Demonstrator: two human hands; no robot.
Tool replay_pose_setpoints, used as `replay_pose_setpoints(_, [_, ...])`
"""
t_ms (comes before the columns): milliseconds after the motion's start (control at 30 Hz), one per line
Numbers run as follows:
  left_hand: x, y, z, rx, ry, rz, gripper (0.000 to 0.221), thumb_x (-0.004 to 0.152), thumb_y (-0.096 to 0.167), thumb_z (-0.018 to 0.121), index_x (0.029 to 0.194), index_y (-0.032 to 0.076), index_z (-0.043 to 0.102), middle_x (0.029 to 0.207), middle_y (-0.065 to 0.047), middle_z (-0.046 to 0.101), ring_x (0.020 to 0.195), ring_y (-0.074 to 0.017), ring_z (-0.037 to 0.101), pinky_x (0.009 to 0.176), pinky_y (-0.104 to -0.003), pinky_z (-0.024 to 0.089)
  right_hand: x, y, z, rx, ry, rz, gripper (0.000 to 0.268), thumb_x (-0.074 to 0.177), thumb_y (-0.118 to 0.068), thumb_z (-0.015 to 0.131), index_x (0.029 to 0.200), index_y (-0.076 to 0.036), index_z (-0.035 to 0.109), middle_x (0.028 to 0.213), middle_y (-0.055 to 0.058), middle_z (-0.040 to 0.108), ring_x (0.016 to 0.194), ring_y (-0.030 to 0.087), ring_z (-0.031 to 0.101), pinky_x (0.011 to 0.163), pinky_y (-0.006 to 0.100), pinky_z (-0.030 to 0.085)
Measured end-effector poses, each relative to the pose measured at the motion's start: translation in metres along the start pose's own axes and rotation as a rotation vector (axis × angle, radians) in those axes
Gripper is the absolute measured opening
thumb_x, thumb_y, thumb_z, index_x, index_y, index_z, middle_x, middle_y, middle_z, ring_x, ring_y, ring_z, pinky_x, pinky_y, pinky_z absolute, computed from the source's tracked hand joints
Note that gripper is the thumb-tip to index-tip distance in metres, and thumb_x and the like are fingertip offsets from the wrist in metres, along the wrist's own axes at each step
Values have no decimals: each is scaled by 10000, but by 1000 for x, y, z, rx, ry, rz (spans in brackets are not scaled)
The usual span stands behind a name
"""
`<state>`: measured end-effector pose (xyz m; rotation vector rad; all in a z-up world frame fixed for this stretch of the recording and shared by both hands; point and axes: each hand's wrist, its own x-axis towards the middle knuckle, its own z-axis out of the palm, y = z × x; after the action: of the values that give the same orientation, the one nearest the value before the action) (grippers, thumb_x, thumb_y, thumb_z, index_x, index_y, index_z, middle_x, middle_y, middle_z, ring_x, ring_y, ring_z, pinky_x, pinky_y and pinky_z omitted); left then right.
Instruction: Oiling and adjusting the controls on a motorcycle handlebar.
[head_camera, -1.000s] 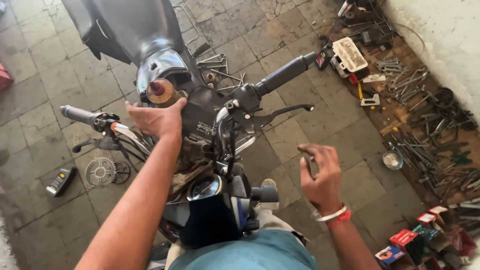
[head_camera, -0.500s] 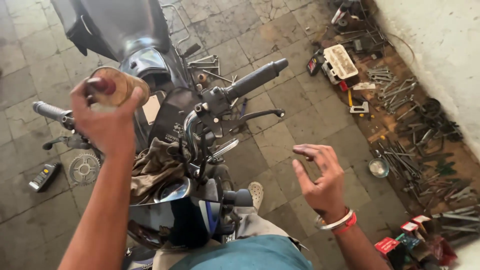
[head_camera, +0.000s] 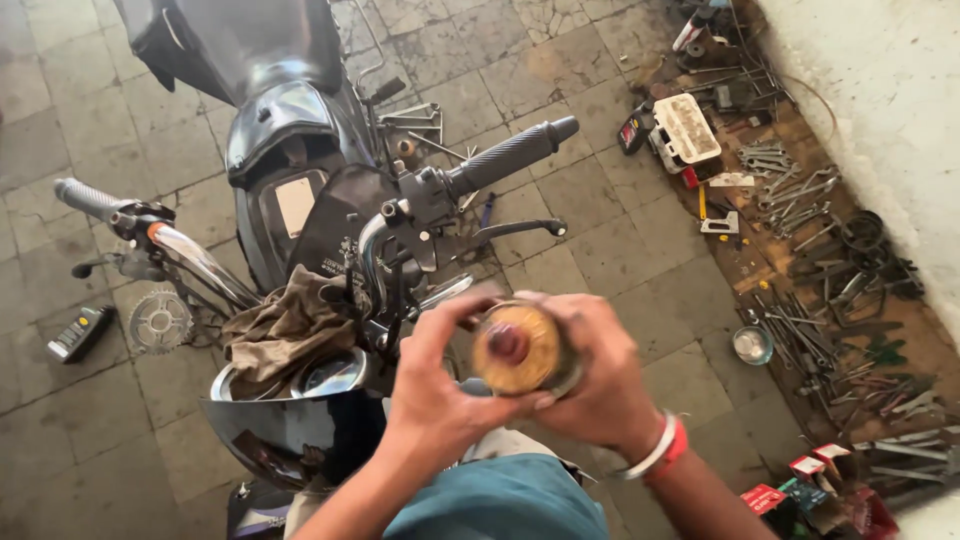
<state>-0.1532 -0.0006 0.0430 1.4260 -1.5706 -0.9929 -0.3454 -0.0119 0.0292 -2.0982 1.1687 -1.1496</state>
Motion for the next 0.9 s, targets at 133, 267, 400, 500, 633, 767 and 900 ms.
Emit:
replay_pose_setpoints(133, [12, -48, 27, -228, -157, -376, 1185, 444, 298, 986, 1451, 75, 403, 1340, -40, 608, 1127, -202, 607, 959, -383, 528, 3, 20, -20, -200, -22, 86, 785, 578, -309, 947, 1259, -62, 645, 1119, 131, 693, 1042, 320, 663, 927, 421, 525])
replay_pose_setpoints(267, [41, -114, 73, -526, -203, -577, 972, 637, 273, 880, 1482, 115, 426, 1376, -10, 628, 1164, -171, 616, 961, -377, 528, 38, 20, -38, -353, -96, 40, 754, 530, -257, 918, 1212, -51, 671, 1049, 134, 694, 961, 330, 647, 866, 444, 495])
replay_pose_setpoints(400, [84, -122, 105, -968, -14, -500, 562, 899, 279, 733, 1399, 80, 572, 1289, -38, 679, 1145, -160, 648, 927, -331, 490, 73, 11, -39, -512, -202, -34, 697, 514, -278, 891, 1151, -66, 702, 951, 123, 684, 914, 332, 634, 839, 454, 465])
replay_pose_setpoints(500, [96, -109, 112, -1163, 51, -466, 412, 942, 237, 713, 1318, 91, 631, 1222, -30, 697, 1098, -146, 671, 920, -322, 531, 90, 9, -28, -588, -242, -86, 641, 519, -301, 858, 1103, -76, 719, 901, 123, 673, 887, 329, 626, 822, 457, 453])
replay_pose_setpoints(633, [100, -131, 124, -1151, 75, -461, 314, 937, 172, 707, 1233, 117, 619, 1157, 2, 689, 1045, -135, 682, 888, -337, 570, 101, 8, -12, -678, -271, -142, 573, 537, -303, 803, 1056, -67, 739, 834, 125, 651, 840, 328, 607, 787, 461, 439])
replay_pose_setpoints(767, [94, -143, 124, -1077, 95, -551, 282, 952, 196, 680, 1216, 138, 598, 1147, 21, 683, 1041, -125, 676, 866, -332, 572, 108, 2, -2, -722, -307, -160, 522, 548, -285, 776, 1016, -57, 743, 791, 128, 631, 828, 329, 600, 787, 462, 432])
replay_pose_setpoints(900, [94, -148, 122, -1073, 78, -597, 301, 964, 221, 649, 1251, 152, 595, 1185, 23, 671, 1064, -122, 664, 878, -331, 563, 114, -5, 6, -817, -371, -146, 409, 551, -256, 726, 911, -62, 720, 771, 138, 623, 816, 325, 595, 777, 454, 422])
